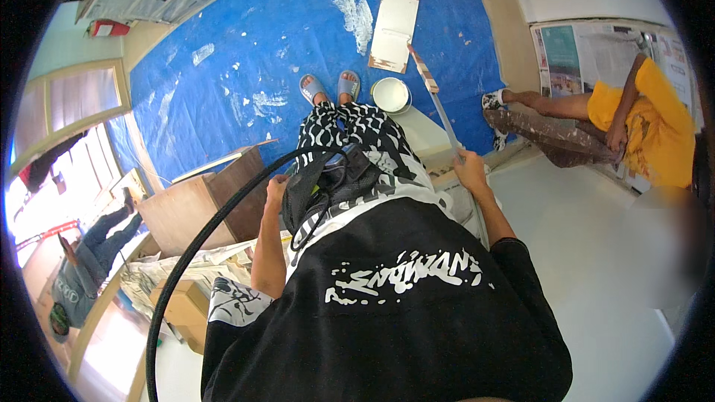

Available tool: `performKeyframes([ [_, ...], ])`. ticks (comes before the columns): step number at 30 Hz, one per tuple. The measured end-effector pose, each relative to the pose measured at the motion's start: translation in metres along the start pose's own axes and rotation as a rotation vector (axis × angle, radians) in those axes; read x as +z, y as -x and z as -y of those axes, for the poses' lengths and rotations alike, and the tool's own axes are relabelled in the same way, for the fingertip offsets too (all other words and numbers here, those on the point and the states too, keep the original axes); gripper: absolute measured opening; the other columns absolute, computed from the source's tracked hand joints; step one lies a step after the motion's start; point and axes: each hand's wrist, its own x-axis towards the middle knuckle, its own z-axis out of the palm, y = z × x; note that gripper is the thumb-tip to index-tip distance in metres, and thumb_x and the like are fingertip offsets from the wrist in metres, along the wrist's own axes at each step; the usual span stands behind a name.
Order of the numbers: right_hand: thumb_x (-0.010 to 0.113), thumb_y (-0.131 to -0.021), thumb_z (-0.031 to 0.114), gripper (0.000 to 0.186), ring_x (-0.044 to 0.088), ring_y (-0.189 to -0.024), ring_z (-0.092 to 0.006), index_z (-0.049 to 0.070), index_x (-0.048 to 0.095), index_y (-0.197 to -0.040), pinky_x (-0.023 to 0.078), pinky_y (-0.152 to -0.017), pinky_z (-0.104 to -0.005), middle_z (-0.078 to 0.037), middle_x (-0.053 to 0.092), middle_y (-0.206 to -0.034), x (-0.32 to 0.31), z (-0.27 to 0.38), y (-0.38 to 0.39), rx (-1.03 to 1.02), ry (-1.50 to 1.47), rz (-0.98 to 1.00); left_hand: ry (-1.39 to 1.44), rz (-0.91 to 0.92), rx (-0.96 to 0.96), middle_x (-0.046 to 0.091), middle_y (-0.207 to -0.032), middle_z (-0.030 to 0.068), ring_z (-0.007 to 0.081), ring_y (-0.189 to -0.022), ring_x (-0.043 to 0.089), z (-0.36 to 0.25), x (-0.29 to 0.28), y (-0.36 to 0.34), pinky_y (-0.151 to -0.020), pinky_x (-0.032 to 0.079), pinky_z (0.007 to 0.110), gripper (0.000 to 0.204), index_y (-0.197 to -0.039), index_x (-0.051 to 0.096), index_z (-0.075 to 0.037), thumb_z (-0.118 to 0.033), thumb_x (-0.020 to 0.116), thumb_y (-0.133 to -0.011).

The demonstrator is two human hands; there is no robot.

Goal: The person paints a section of the ceiling using a paint roller on an extension pole, occasionally dipping the roller into a paint tray on the floor.

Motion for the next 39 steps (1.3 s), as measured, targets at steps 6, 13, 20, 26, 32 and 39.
performKeyframes([
  [6, 0.062, -0.083, 0.02, 0.034, 0.064, -0.095, -0.0368, -0.002, 0.065, -0.108, 0.048, -0.085, -0.0403, -0.026, 0.065, -0.1, -0.013, 0.006, 0.02, -0.016, -0.097, -0.091, -0.021, -0.037, 0.096, 0.068, -0.088, 0.0103, 0.014, -0.078, 0.063, -0.053, -0.021, 0.014, -0.072, 0.049, 0.03, 0.033, -0.102, 0.067, 0.0, -0.026, 0.069, -0.081],
  [13, 0.062, -0.083, 0.019, 0.03, 0.063, -0.096, -0.0378, -0.003, 0.066, -0.103, 0.048, -0.085, -0.0408, -0.025, 0.065, -0.1, 0.004, -0.008, -0.057, -0.098, -0.075, -0.223, -0.055, -0.017, 0.13, 0.066, -0.084, 0.0102, 0.0183, -0.077, 0.061, -0.032, -0.019, 0.013, -0.071, 0.048, 0.031, 0.03, -0.103, 0.068, -0.006, -0.026, 0.069, -0.081],
  [20, 0.062, -0.082, 0.016, 0.021, 0.063, -0.09, -0.039, -0.001, 0.069, -0.093, 0.049, -0.081, -0.0429, -0.024, 0.066, -0.094, 0.007, 0.013, -0.095, -0.03, -0.119, -0.185, 0.014, -0.034, 0.05, 0.066, -0.086, 0.0107, 0.0199, -0.079, 0.06, -0.018, -0.02, 0.026, -0.073, 0.047, 0.032, 0.029, -0.104, 0.068, -0.005, -0.024, 0.069, -0.081],
  [26, 0.062, -0.082, 0.016, 0.029, 0.064, -0.089, -0.0385, -0.002, 0.066, -0.104, 0.05, -0.079, -0.041, -0.025, 0.065, -0.092, 0.017, 0.009, -0.047, -0.021, -0.065, -0.001, 0.009, -0.023, 0.053, 0.066, -0.085, 0.01, 0.0207, -0.079, 0.061, -0.007, -0.015, 0.019, -0.073, 0.047, 0.033, 0.03, -0.104, 0.068, -0.006, -0.025, 0.07, -0.08],
  [32, 0.062, -0.082, 0.017, 0.03, 0.063, -0.095, -0.0374, -0.001, 0.066, -0.106, 0.049, -0.083, -0.0402, -0.026, 0.065, -0.098, -0.004, 0.02, -0.015, 0.014, -0.068, -0.02, -0.061, 0.033, 0.047, 0.067, -0.087, 0.01, 0.0181, -0.081, 0.061, -0.018, -0.007, 0.012, -0.076, 0.048, 0.031, 0.03, -0.104, 0.069, -0.007, -0.025, 0.07, -0.08],
  [39, 0.063, -0.082, 0.018, 0.029, 0.063, -0.091, -0.0392, 0.001, 0.067, -0.104, 0.05, -0.081, -0.042, -0.025, 0.066, -0.093, -0.012, 0.039, -0.087, -0.015, -0.083, -0.094, 0.068, -0.006, -0.036, 0.068, -0.087, 0.0089, 0.015, -0.08, 0.061, -0.067, -0.021, 0.042, -0.073, 0.048, 0.03, 0.03, -0.103, 0.067, -0.002, -0.023, 0.069, -0.082],
])
